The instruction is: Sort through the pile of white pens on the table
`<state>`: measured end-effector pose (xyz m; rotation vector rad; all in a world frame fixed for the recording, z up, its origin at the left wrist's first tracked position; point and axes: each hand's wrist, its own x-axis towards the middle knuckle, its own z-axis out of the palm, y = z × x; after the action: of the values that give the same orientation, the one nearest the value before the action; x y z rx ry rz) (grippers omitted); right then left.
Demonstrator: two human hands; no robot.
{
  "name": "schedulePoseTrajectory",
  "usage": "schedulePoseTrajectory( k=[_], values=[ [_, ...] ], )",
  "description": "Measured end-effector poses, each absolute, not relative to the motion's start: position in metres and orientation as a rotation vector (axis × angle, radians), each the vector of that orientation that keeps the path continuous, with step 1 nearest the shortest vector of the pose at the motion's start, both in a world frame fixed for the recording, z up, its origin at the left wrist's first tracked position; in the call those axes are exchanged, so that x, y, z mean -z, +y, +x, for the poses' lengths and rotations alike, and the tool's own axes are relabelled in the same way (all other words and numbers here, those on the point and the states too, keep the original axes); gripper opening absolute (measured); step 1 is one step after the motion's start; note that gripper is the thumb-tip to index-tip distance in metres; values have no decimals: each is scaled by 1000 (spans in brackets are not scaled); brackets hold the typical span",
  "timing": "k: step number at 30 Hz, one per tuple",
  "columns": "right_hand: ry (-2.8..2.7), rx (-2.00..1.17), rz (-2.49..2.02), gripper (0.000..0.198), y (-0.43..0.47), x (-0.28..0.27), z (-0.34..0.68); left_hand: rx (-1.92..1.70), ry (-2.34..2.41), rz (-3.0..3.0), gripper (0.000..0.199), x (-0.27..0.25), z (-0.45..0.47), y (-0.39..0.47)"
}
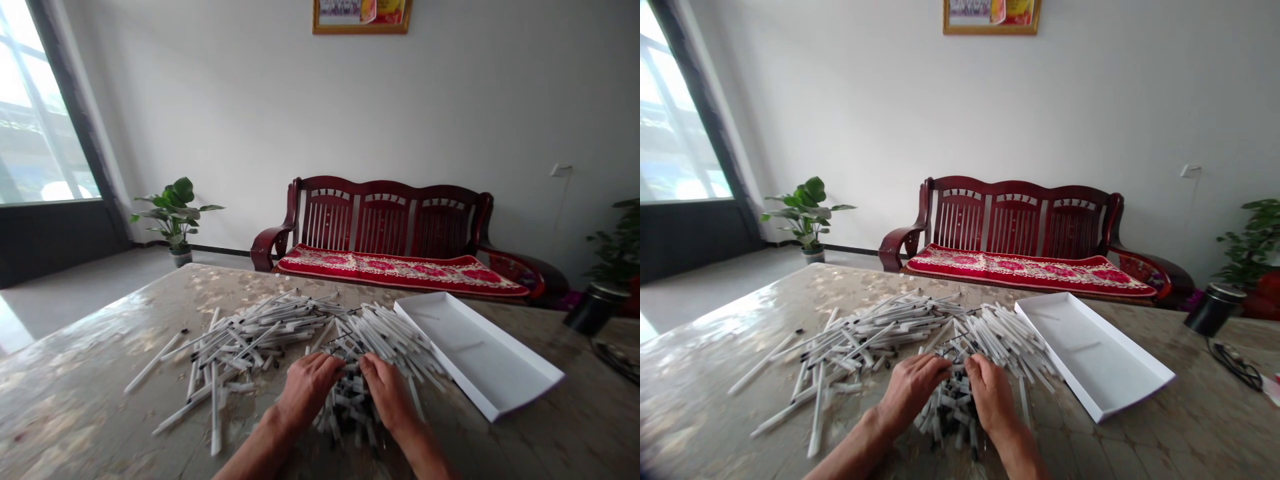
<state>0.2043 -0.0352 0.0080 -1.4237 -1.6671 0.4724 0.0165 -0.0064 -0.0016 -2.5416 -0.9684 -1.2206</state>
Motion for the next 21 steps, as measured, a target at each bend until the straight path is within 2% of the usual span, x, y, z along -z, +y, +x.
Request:
schedulePoseTrajectory(
  k=[3, 7, 13, 18, 21],
  values=[
    [-1677, -445, -1437, 46, -35, -9, 206, 1181, -993, -2569, 25, 3, 17, -6],
    [-1640, -562, -1297, 27, -36, -14, 207, 1184, -1041, -2551, 22, 3, 17, -5],
    [-1646, -532, -1445, 43, -37, -13, 206, 1186, -1012, -2557, 21, 1, 17, -5],
    [-1632, -565, -1318, 21, -36, -13, 207, 1187, -1029, -2561, 21, 3, 17, -4],
    [-1596, -564, -1305, 29, -37, -15, 207, 1204, -1028, -2548, 21, 4, 16, -4]
  ],
)
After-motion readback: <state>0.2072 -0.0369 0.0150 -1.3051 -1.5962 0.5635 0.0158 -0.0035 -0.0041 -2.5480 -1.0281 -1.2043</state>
